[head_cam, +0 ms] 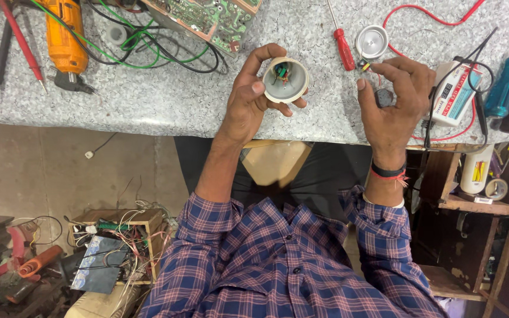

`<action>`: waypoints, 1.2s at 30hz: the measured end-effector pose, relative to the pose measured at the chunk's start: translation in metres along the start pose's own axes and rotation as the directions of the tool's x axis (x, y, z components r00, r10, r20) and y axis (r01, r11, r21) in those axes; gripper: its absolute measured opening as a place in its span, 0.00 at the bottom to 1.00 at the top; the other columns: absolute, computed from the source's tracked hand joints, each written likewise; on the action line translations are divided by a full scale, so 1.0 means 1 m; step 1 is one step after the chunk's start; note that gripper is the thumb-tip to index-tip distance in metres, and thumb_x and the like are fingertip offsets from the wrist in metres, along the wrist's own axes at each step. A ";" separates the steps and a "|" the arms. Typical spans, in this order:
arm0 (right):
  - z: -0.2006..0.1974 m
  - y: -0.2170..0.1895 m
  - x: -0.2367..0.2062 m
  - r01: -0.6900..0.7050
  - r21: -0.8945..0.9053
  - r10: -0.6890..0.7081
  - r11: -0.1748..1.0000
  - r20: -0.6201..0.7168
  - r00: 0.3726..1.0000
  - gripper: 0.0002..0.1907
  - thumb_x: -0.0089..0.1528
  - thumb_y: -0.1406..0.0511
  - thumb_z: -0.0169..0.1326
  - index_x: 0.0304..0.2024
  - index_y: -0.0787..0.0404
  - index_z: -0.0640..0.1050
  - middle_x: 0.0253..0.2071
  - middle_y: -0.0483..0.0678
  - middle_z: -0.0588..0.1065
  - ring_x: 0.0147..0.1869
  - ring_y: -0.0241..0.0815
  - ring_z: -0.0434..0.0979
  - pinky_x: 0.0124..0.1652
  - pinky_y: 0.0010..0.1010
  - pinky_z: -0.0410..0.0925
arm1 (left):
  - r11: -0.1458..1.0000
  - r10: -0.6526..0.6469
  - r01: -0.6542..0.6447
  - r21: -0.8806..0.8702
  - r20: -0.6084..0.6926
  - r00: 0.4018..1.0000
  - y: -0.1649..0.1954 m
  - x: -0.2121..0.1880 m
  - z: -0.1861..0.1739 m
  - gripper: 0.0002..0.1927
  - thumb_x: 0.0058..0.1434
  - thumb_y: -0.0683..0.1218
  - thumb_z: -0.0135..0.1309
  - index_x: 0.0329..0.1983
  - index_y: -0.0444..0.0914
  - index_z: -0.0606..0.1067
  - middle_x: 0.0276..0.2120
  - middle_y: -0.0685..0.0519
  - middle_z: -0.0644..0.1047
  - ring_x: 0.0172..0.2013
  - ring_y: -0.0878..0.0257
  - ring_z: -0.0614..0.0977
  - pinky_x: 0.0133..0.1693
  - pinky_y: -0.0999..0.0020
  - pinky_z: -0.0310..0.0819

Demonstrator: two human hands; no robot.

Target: The person solders wires to a small circular LED board, then assembles the board into a beige lamp housing with a clear cover. They use a soldering iron, screwdriver, and pliers to connect wires and secure components, finishing by tightening the cover onto the housing.

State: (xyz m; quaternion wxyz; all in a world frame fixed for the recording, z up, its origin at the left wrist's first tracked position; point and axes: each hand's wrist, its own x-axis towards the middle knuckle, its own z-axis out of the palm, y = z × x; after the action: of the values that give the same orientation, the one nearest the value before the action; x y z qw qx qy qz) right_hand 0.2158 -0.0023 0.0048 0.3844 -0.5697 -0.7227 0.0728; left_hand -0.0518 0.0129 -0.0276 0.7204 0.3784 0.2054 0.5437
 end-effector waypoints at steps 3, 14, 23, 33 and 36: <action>0.000 0.000 -0.001 0.004 0.009 -0.004 1.000 -0.005 1.000 0.13 0.63 0.72 0.68 0.50 0.60 0.81 0.53 0.50 0.76 0.60 0.50 0.70 0.60 0.40 0.64 | 1.000 -0.019 0.019 -0.023 0.007 1.000 0.002 0.000 0.000 0.38 0.67 0.62 0.54 0.70 0.36 0.59 0.49 0.35 0.81 0.44 0.50 0.88 0.41 0.63 0.88; 0.000 -0.001 0.000 0.002 0.021 -0.001 1.000 -0.004 1.000 0.13 0.64 0.71 0.69 0.49 0.61 0.81 0.52 0.50 0.76 0.59 0.49 0.71 0.59 0.40 0.64 | 1.000 -0.008 0.008 -0.009 0.016 1.000 0.007 0.002 0.003 0.39 0.66 0.66 0.51 0.69 0.36 0.61 0.48 0.33 0.81 0.44 0.49 0.88 0.40 0.62 0.88; -0.001 0.000 0.000 -0.010 0.031 0.010 0.999 -0.002 1.000 0.12 0.65 0.71 0.69 0.50 0.61 0.81 0.53 0.50 0.76 0.58 0.49 0.72 0.58 0.39 0.66 | 1.000 -0.010 0.010 -0.006 0.020 1.000 0.006 0.001 0.003 0.37 0.67 0.65 0.52 0.70 0.39 0.60 0.50 0.33 0.81 0.42 0.50 0.88 0.38 0.64 0.87; 0.000 -0.002 0.000 0.017 0.087 -0.013 0.996 -0.045 0.999 0.18 0.64 0.73 0.66 0.55 0.65 0.78 0.53 0.54 0.75 0.59 0.51 0.73 0.60 0.40 0.67 | 0.994 -0.023 0.021 0.106 0.015 1.000 0.004 -0.002 0.005 0.39 0.66 0.62 0.55 0.72 0.41 0.56 0.53 0.43 0.80 0.47 0.54 0.88 0.43 0.64 0.86; 0.000 -0.002 0.000 0.011 0.064 -0.009 0.998 -0.037 0.999 0.19 0.64 0.74 0.64 0.56 0.66 0.77 0.52 0.54 0.76 0.57 0.51 0.74 0.58 0.40 0.68 | 0.985 -0.038 0.036 0.171 0.008 0.999 0.004 -0.002 0.007 0.38 0.66 0.60 0.56 0.72 0.42 0.56 0.52 0.44 0.80 0.47 0.55 0.88 0.44 0.64 0.87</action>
State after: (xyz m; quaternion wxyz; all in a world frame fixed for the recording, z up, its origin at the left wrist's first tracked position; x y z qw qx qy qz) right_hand 0.2146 -0.0033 0.0058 0.4161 -0.5546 -0.7157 0.0835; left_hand -0.0503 0.0093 -0.0207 0.6965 0.4379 0.2539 0.5086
